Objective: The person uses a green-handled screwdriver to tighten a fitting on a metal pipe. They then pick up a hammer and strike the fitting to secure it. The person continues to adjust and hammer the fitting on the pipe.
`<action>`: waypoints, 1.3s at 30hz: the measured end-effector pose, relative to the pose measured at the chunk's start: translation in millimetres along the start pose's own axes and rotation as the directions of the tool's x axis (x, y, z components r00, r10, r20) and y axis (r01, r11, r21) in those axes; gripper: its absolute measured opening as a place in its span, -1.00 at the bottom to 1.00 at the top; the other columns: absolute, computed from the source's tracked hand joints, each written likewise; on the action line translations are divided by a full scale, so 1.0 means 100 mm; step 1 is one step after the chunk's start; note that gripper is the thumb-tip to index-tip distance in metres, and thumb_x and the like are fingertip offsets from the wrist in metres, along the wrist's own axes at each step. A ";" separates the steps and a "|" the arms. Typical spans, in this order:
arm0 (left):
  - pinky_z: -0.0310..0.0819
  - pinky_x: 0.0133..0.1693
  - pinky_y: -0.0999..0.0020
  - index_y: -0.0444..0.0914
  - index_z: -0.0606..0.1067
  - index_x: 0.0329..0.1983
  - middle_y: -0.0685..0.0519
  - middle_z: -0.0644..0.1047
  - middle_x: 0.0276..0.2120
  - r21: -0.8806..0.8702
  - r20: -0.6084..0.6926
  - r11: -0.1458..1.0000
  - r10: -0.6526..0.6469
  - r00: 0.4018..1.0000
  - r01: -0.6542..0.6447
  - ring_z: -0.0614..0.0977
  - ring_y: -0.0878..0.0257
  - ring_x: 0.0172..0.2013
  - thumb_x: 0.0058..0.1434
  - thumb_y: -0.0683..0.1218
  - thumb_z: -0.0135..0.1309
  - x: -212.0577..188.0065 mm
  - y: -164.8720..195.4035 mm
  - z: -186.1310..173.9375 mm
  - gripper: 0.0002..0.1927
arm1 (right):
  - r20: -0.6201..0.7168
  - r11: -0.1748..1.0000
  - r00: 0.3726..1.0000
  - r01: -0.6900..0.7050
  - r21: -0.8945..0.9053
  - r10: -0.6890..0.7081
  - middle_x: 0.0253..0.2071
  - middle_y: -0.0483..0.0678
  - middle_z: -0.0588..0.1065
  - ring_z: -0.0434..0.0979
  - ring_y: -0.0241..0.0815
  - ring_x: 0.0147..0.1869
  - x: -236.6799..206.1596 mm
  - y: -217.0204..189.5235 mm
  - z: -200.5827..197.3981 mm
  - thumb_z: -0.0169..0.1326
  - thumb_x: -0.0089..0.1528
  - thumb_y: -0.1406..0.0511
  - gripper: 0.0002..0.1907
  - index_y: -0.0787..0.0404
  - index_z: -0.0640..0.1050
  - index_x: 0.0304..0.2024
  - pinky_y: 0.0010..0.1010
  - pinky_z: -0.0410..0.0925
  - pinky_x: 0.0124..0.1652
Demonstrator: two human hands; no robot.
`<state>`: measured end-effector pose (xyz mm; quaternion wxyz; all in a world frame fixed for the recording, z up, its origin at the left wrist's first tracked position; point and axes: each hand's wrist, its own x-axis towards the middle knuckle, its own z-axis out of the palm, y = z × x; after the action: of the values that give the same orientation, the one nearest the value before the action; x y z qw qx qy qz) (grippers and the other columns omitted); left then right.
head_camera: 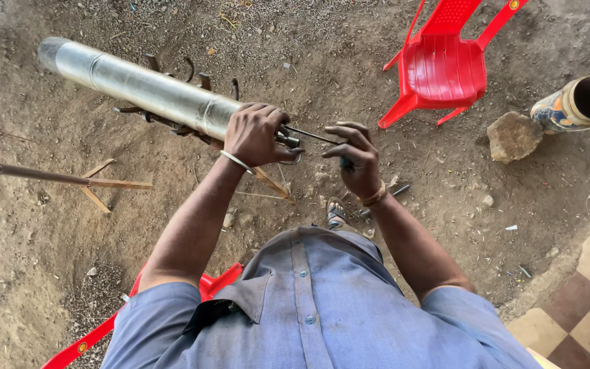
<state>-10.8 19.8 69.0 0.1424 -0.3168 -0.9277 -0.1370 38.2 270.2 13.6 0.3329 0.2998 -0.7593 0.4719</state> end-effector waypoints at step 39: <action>0.58 -0.10 0.10 -0.21 0.57 -0.30 -0.01 0.63 -0.32 0.101 0.012 0.995 0.026 1.000 -0.027 0.67 0.11 -0.30 -0.03 0.56 0.27 -0.12 -0.22 0.18 -0.24 | 0.718 0.768 0.337 0.023 0.640 -0.609 -0.03 0.20 0.54 0.62 0.07 0.01 1.26 -2.82 -0.08 -0.05 0.34 0.32 -0.59 0.47 0.44 0.17 -0.22 0.48 -0.11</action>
<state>-18.8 2.4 44.6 0.1549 -0.3224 -0.9299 -0.0863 181.6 154.4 261.0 -0.1371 0.7313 -0.5745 0.3410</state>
